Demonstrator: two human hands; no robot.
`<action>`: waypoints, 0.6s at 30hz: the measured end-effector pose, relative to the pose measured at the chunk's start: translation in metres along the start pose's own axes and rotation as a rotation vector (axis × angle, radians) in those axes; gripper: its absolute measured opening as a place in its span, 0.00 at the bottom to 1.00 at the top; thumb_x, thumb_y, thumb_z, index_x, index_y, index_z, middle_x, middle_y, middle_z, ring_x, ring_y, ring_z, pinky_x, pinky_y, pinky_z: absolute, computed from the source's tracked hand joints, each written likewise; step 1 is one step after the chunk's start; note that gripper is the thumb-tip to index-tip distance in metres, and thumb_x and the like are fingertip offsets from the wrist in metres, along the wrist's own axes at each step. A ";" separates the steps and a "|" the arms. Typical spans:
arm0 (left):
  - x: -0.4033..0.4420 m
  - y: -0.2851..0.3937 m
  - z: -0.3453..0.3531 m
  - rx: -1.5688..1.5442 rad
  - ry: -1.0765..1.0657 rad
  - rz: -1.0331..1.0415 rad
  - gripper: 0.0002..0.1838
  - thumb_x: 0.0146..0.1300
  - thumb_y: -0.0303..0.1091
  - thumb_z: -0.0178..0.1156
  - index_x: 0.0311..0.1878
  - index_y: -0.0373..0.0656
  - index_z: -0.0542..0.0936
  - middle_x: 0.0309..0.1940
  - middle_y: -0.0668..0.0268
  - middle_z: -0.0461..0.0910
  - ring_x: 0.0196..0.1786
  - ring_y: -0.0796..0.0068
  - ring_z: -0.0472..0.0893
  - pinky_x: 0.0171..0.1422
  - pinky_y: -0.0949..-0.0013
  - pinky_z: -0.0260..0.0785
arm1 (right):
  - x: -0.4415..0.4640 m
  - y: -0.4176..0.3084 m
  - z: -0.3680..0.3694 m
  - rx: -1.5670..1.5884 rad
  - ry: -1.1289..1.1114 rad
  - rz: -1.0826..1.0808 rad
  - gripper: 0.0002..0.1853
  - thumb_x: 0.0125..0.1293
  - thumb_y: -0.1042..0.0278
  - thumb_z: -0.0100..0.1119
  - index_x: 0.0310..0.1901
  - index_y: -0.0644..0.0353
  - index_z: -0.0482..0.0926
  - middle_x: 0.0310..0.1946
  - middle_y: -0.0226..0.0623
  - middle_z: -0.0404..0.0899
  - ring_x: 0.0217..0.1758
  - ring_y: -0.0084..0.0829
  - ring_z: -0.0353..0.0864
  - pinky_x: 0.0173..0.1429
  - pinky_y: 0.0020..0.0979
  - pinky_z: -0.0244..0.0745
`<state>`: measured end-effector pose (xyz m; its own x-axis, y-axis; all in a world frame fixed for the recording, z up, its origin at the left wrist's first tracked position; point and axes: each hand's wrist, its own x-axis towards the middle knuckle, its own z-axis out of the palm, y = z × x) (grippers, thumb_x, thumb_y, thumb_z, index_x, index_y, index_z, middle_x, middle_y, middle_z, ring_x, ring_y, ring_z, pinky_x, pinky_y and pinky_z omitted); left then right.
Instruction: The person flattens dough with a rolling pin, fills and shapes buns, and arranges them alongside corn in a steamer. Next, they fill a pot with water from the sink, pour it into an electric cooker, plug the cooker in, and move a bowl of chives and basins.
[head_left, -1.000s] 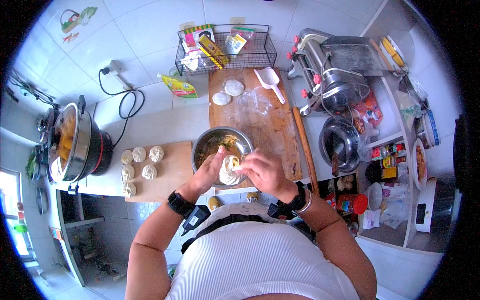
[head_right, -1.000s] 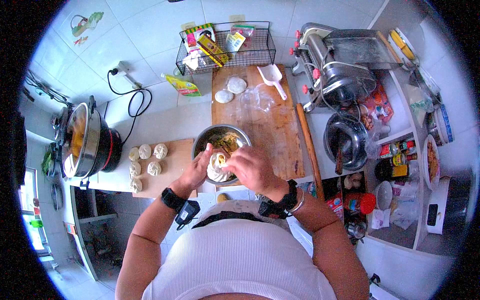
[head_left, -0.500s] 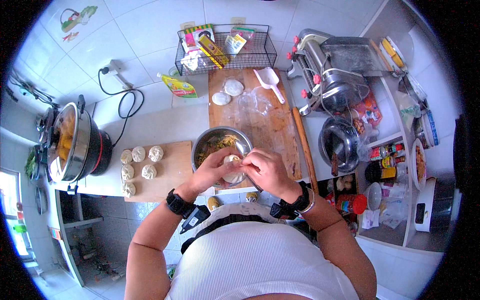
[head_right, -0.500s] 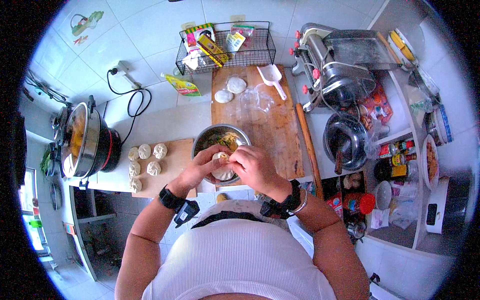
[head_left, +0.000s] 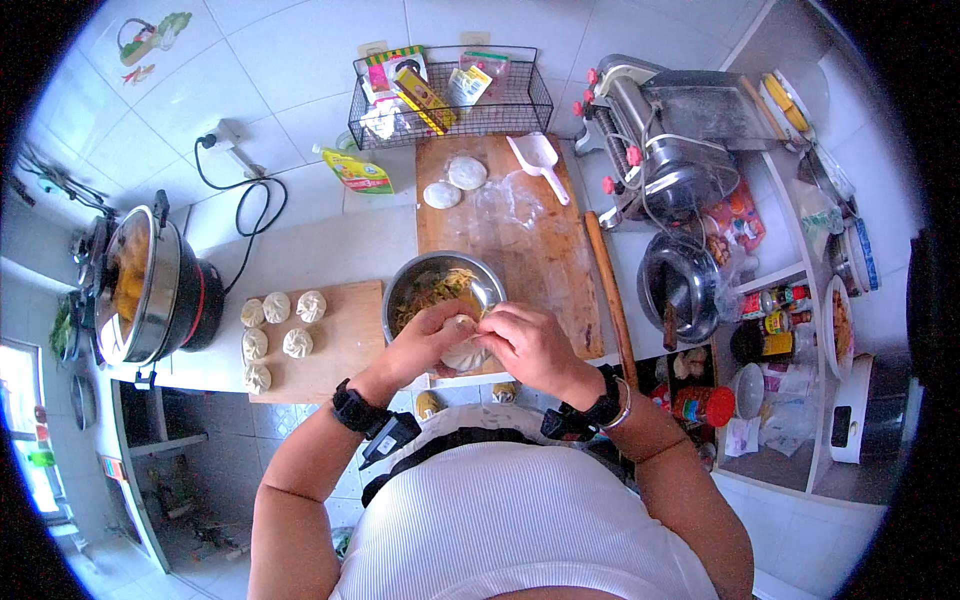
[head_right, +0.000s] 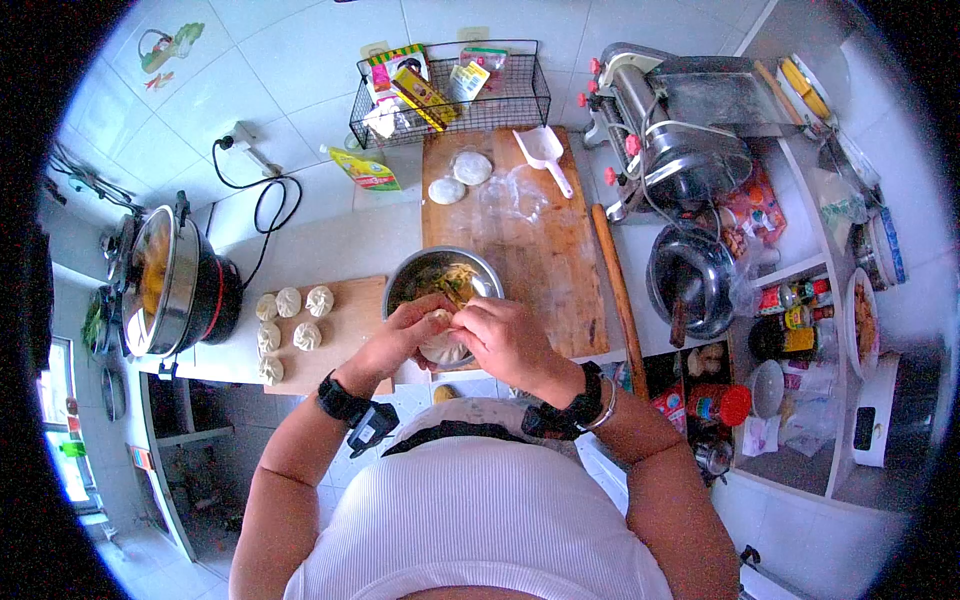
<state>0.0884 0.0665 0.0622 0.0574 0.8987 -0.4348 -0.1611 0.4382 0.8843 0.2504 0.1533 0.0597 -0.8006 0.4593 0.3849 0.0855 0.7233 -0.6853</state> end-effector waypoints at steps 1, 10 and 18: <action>0.001 -0.001 0.000 0.017 0.004 0.000 0.15 0.62 0.40 0.47 0.47 0.42 0.71 0.35 0.67 0.73 0.34 0.79 0.76 0.26 0.78 0.73 | 0.000 0.001 0.001 0.016 -0.007 0.003 0.05 0.51 0.74 0.60 0.29 0.60 0.73 0.26 0.37 0.74 0.29 0.38 0.76 0.31 0.36 0.71; 0.005 -0.007 -0.005 0.052 -0.063 -0.022 0.17 0.63 0.39 0.46 0.49 0.40 0.71 0.30 0.68 0.74 0.26 0.82 0.75 0.21 0.80 0.68 | 0.003 0.002 -0.003 0.123 -0.032 -0.111 0.08 0.50 0.73 0.63 0.32 0.61 0.75 0.29 0.37 0.73 0.31 0.36 0.75 0.34 0.32 0.71; 0.006 -0.015 -0.011 -0.093 -0.048 -0.008 0.22 0.66 0.47 0.40 0.52 0.38 0.70 0.30 0.66 0.75 0.22 0.82 0.74 0.20 0.81 0.66 | 0.003 0.008 -0.003 0.266 -0.084 0.134 0.08 0.50 0.72 0.65 0.31 0.64 0.77 0.28 0.38 0.75 0.31 0.33 0.76 0.35 0.31 0.71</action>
<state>0.0799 0.0650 0.0443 0.1054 0.8962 -0.4309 -0.2512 0.4433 0.8605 0.2505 0.1620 0.0567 -0.8399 0.4893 0.2350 0.0447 0.4938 -0.8684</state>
